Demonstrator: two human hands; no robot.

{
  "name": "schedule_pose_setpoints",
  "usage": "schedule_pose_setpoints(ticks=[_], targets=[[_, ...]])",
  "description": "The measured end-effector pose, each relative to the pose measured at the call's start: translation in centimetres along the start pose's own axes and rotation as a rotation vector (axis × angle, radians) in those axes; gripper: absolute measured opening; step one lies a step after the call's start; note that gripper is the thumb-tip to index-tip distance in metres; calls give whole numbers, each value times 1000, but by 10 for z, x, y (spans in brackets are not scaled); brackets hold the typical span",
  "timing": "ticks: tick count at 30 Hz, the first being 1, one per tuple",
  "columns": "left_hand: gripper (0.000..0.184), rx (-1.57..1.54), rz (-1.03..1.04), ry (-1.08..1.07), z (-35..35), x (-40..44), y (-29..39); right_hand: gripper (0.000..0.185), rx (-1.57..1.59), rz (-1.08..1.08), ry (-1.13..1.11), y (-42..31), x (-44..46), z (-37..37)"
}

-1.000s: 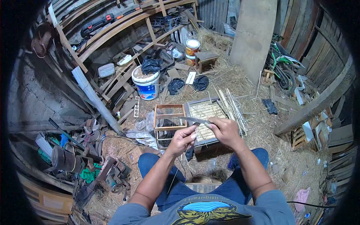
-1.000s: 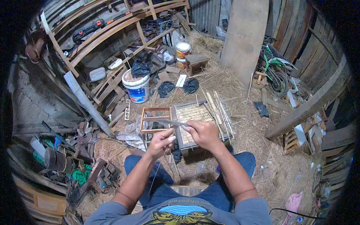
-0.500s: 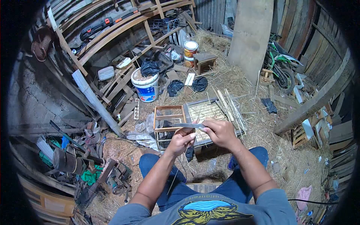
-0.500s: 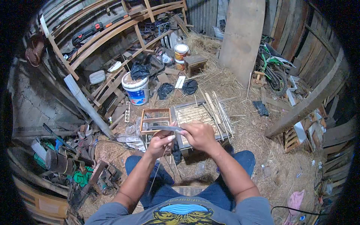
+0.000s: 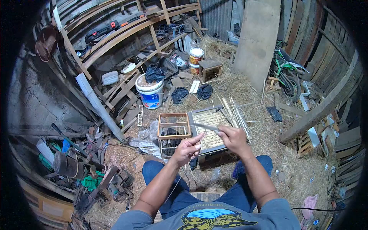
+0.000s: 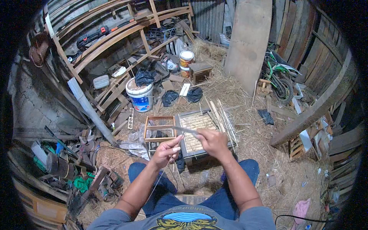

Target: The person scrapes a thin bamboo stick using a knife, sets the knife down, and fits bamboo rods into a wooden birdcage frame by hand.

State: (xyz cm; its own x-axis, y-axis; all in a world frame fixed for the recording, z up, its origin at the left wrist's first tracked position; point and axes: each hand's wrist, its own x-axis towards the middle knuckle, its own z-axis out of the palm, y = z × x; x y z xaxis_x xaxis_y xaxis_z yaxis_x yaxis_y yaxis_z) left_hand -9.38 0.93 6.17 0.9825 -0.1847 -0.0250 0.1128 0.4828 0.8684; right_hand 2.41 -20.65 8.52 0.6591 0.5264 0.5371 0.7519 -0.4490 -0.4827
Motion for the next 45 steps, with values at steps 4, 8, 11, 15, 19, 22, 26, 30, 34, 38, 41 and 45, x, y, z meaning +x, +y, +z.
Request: schedule_pose_setpoints(ticks=[4,8,11,15,19,22,26,30,34,38,41,45], targets=[[58,-18,-77,-2,-5,0,-9,20,32,-159,-36,-13,-3,3],[60,-31,-52,-85,-2,-2,-9,26,127,54,18,16,-1,8],[58,-29,-60,-110,-5,-1,-13,29,898,354,-143,12,0,18],[56,81,-46,-87,4,3,-10,33,1156,525,-216,-6,8,2],[47,372,-1,95,14,5,-11,39,995,477,-153,-9,9,6],[39,413,43,156,25,8,-8,40,946,362,-131,-13,8,9],[37,569,123,180,33,13,-10,43,929,321,-88,-10,4,12],[34,678,189,208,39,15,-12,42,884,329,-58,-14,3,7],[31,593,169,253,42,18,-12,35,510,413,-79,-27,-1,-12],[32,619,201,229,33,18,-14,20,290,89,-19,-30,-17,-13],[26,605,202,236,39,15,-10,18,177,40,-70,-23,-14,-24],[27,487,187,244,44,14,-12,19,106,237,-63,-21,-3,-37]])
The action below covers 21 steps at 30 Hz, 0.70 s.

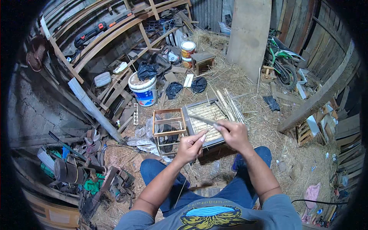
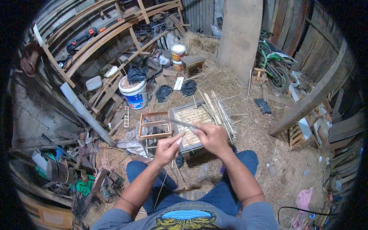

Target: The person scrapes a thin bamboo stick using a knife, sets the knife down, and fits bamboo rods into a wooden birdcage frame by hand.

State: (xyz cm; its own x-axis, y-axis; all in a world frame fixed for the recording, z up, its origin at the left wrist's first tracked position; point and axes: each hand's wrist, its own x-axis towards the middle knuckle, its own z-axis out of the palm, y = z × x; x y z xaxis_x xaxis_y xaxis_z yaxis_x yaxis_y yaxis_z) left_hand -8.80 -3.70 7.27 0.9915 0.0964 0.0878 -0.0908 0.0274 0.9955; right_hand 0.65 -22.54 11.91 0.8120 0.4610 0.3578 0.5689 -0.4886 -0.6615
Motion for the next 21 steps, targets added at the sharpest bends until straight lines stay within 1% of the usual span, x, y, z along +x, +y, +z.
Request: schedule_pose_setpoints(ticks=[1,2,4,5,6,8,9,10,12,13,14,15,16,17,18,19,20,21], targets=[[29,-8,-3,2,0,0,-2,18,87,-204,128,7,-3,14],[29,-6,-4,3,-3,1,-5,18,90,-204,127,11,-5,16],[33,-68,-82,-80,-9,2,-11,18,3,-228,-19,1,-5,8],[33,-69,-84,-82,-10,2,-13,18,44,-99,2,2,-4,5],[31,-114,-77,-68,-9,2,-11,18,43,-100,0,2,-5,5],[29,-152,-64,-53,-11,5,-9,18,20,-247,4,2,-7,8],[29,-181,-90,-73,-12,4,-11,18,11,-318,3,2,-7,10],[28,-209,-118,-95,-13,3,-14,18,16,-315,3,3,-6,10],[29,-169,-120,-132,-16,3,-15,18,12,-103,-17,7,-4,7],[29,-190,-116,-107,-13,2,-10,17,25,-132,49,11,-2,9],[29,-209,-111,-84,-12,3,-8,17,25,-135,50,9,-4,10],[35,-179,-110,-148,-16,4,-10,17,1,-201,30,6,-8,11],[35,-177,-109,-148,-18,5,-12,17,-22,-264,9,5,-10,12],[34,-165,-112,-156,-20,5,-15,17,-5,-323,51,11,-8,17],[32,-155,-119,-164,-20,3,-12,17,-1,-316,50,12,-7,15],[29,-154,-116,-88,-15,2,-4,18,24,-204,13,13,-4,11],[29,-155,-114,-87,-14,2,-4,18,46,-99,-21,12,-1,8],[26,-152,-106,-96,-14,2,-4,17,13,-90,-33,8,-3,7]])
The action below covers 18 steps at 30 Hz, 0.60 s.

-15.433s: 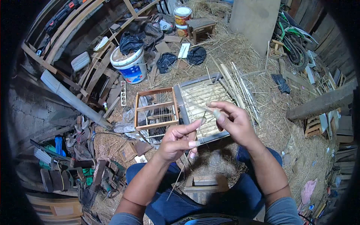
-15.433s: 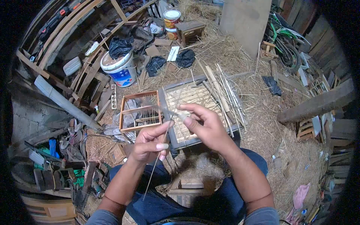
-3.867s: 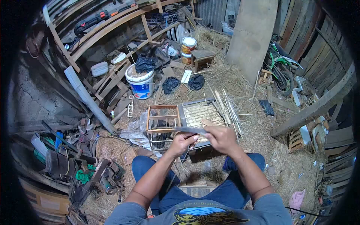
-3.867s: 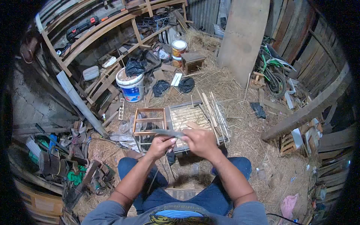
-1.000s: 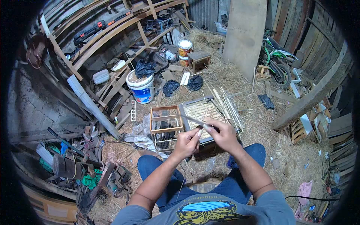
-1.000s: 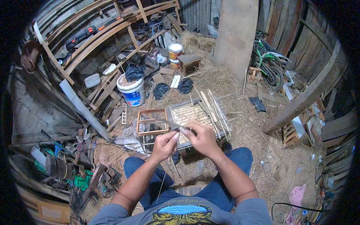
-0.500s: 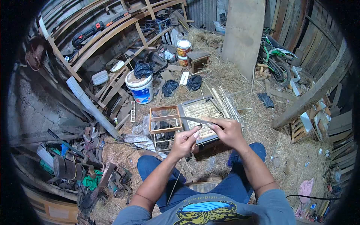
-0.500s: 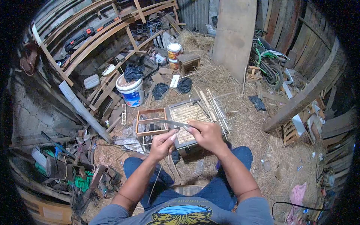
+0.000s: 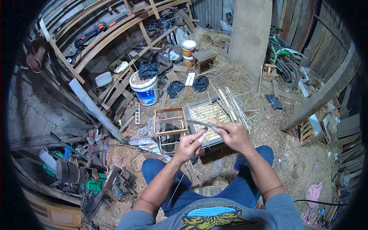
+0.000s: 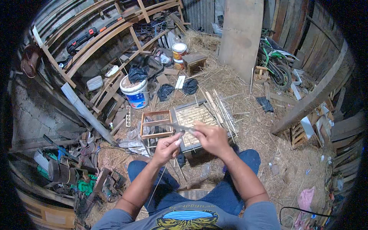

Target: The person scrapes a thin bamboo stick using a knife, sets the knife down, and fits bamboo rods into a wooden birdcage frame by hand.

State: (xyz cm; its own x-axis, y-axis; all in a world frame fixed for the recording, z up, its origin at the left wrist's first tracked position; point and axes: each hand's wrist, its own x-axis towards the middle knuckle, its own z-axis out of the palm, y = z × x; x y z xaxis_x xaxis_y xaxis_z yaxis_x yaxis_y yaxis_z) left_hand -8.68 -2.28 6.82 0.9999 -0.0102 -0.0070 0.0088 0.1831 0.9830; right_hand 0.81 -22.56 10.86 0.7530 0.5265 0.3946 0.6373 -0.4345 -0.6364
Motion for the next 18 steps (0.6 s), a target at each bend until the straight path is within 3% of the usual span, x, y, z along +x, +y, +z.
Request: schedule_pose_setpoints(ticks=[1,2,6,11,12,13,16,17,18], targets=[[24,3,6,-8,0,0,0,17,-1,-5,1,-1,1,1],[36,46,-8,-67,-12,0,-17,16,7,-80,-11,-1,-1,2],[34,85,18,4,-5,3,-5,16,-26,-123,2,0,-3,6],[34,192,28,-62,-15,-4,-12,16,-65,-172,46,9,-5,6],[30,148,4,-33,-7,-8,-4,16,-72,-33,32,12,-2,2],[27,104,-12,-6,-3,-8,1,16,-74,-34,31,14,-3,4],[37,11,-80,-28,-8,-6,-11,17,-75,-288,127,8,-4,9],[38,-64,-132,-20,-9,-6,-16,17,-109,-194,-7,-2,-14,10],[39,-141,-147,-38,-8,-4,-14,17,-76,-203,35,2,-11,12]])
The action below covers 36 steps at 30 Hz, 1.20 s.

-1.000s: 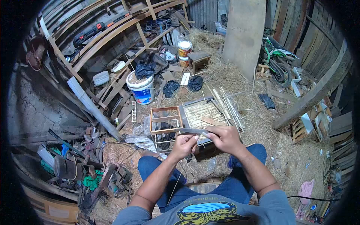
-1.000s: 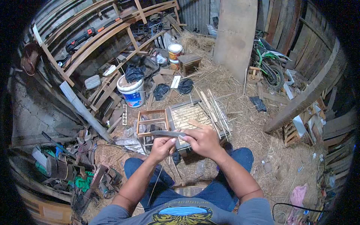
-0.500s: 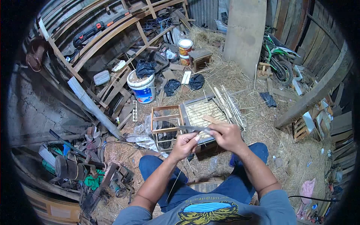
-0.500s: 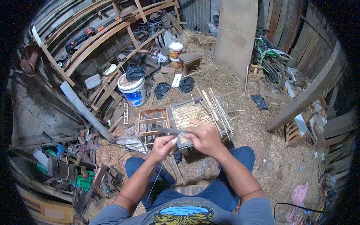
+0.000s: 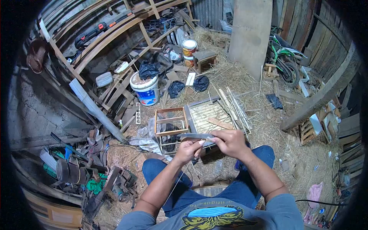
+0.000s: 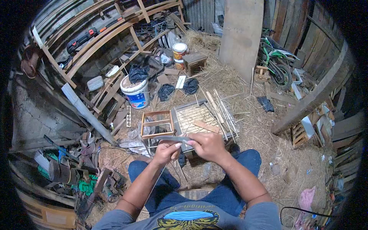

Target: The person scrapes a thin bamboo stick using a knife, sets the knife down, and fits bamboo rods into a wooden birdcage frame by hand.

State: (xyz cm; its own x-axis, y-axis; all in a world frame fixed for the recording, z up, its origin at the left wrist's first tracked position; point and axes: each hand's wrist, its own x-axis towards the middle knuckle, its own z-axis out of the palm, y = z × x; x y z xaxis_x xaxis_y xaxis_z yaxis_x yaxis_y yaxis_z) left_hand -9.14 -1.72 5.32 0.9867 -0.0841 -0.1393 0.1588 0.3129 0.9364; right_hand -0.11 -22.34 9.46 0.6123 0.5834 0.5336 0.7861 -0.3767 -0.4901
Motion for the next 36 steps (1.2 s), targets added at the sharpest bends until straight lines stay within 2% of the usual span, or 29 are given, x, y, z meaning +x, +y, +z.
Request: schedule_pose_setpoints(ticks=[2,4,5,7,9,12,14,16,17,18,22,25,27,29,32,34,36], targets=[[40,-65,12,-51,1,0,7,18,30,-6,41,4,2,1],[40,-194,17,-110,6,-2,15,18,65,175,67,5,8,-6],[40,-193,19,-111,8,-2,14,18,64,172,69,4,8,-5],[43,-296,79,-91,9,-2,8,17,51,-86,91,1,4,-1],[42,-337,13,-171,5,-3,3,18,99,173,49,7,9,-7],[41,-314,59,-224,5,-2,4,25,251,210,132,32,11,5],[40,-266,30,-207,7,-4,0,31,924,422,2,28,8,14],[40,-241,14,-204,11,-3,-2,33,1001,507,-57,17,12,3],[40,-77,26,-140,13,-3,-3,36,1079,589,-116,13,13,-1],[39,86,40,-73,16,-3,-1,35,1081,581,-122,13,13,0],[39,165,32,-19,23,-3,10,36,1029,551,-96,9,16,6],[40,222,80,65,27,1,13,34,910,481,16,11,14,10],[39,158,81,113,25,1,11,34,491,314,52,1,5,6],[38,159,33,117,19,3,4,27,198,151,-5,-11,-2,0],[33,86,110,95,24,2,3,21,120,152,-55,-5,-7,-6],[28,86,124,89,27,0,8,19,142,181,104,9,-2,-4],[27,99,107,87,25,0,2,19,126,132,69,3,-8,-1]])
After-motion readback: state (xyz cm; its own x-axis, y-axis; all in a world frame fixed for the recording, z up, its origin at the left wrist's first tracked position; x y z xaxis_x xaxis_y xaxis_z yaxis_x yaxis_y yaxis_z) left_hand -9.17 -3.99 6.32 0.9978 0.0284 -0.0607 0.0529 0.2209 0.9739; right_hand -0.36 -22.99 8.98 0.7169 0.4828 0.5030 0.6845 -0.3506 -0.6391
